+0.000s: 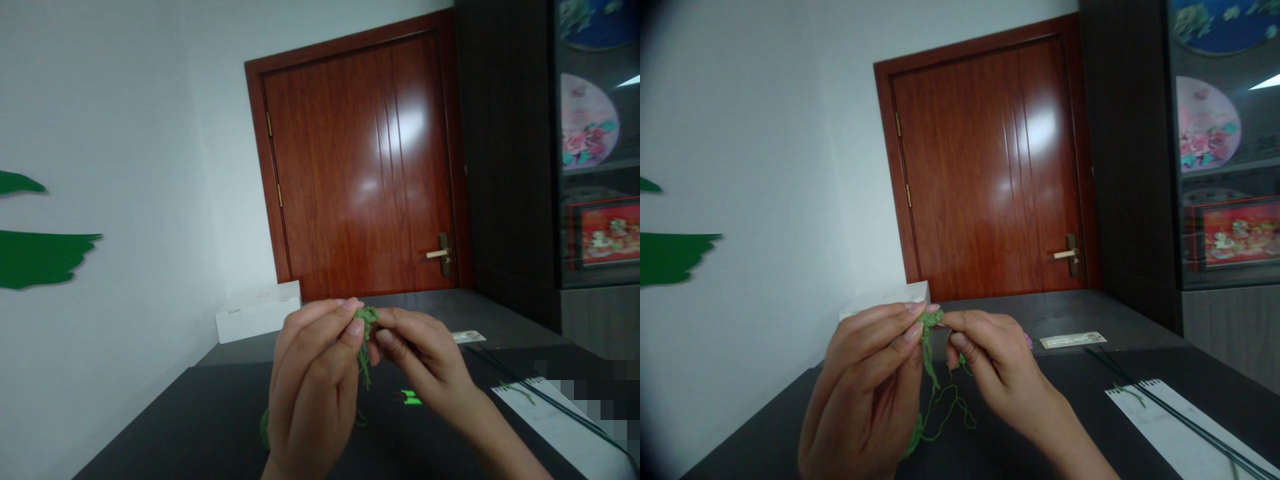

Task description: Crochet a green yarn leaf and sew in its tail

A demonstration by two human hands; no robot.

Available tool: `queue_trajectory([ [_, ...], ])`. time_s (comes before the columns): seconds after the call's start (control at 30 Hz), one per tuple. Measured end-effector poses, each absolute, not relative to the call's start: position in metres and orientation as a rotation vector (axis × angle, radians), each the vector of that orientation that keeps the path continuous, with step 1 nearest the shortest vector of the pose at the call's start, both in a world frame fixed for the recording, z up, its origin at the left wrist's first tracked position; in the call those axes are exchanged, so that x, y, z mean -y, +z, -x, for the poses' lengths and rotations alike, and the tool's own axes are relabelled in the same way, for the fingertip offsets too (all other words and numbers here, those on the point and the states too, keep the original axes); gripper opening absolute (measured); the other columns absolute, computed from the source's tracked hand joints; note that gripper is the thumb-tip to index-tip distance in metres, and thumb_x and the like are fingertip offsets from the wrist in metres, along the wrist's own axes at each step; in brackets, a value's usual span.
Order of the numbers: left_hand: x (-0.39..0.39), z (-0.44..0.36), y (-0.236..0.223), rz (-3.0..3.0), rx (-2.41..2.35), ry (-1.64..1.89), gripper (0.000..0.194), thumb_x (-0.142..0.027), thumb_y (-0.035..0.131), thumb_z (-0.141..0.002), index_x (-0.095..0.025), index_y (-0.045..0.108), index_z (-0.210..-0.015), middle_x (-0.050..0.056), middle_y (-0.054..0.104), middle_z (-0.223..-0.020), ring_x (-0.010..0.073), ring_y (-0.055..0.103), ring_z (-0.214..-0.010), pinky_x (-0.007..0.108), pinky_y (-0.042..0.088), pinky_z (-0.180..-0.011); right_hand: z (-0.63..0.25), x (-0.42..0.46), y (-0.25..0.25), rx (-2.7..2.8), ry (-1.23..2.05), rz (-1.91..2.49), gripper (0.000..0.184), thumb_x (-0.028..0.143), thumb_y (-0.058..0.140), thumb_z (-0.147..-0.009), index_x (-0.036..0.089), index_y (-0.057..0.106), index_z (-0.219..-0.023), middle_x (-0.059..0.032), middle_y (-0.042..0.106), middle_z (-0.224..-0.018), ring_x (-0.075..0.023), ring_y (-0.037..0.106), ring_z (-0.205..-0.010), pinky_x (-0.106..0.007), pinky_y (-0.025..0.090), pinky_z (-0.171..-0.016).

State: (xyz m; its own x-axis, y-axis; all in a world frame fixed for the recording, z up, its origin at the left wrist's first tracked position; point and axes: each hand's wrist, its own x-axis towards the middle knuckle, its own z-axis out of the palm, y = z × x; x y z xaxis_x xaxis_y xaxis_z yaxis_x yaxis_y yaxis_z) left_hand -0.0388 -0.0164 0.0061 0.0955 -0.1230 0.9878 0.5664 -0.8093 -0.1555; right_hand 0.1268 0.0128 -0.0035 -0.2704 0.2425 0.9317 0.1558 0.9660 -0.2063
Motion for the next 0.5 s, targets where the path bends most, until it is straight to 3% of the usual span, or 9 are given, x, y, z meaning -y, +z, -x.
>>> queue_trajectory([
  [0.13,0.0177,0.0396,0.0101,1.851,0.358,-1.703,0.051,0.012,0.072,-0.074,-0.018,0.072,-0.115,0.007,0.077,-0.117,0.0257,0.071,-0.11,0.042,0.064,-0.091,-0.1282,-0.0121,-0.0032,1.869,0.054,0.283,0.026,0.014,0.05,-0.101,0.025,0.066,-0.119,0.001,0.068,-0.074,-0.0138,0.064,-0.067,-0.027,0.05,-0.067],
  [0.33,0.0206,0.0443,0.01,1.889,0.396,-1.667,0.045,0.008,0.07,-0.079,-0.017,0.073,-0.116,0.007,0.076,-0.117,0.0249,0.07,-0.112,0.04,0.063,-0.096,-0.1354,-0.0122,-0.0024,1.906,-0.135,0.325,0.035,0.009,0.047,-0.099,0.024,0.061,-0.128,-0.0009,0.066,-0.077,-0.0162,0.064,-0.068,-0.029,0.048,-0.062],
  [0.5,0.0228,0.0418,0.0094,1.915,0.402,-1.697,0.044,0.007,0.069,-0.079,-0.017,0.073,-0.116,0.006,0.075,-0.118,0.0238,0.069,-0.113,0.037,0.062,-0.098,-0.1295,-0.0106,-0.0018,1.871,0.033,0.305,0.026,0.012,0.051,-0.1,0.025,0.067,-0.116,0.0016,0.067,-0.073,-0.0138,0.065,-0.068,-0.027,0.049,-0.066],
])
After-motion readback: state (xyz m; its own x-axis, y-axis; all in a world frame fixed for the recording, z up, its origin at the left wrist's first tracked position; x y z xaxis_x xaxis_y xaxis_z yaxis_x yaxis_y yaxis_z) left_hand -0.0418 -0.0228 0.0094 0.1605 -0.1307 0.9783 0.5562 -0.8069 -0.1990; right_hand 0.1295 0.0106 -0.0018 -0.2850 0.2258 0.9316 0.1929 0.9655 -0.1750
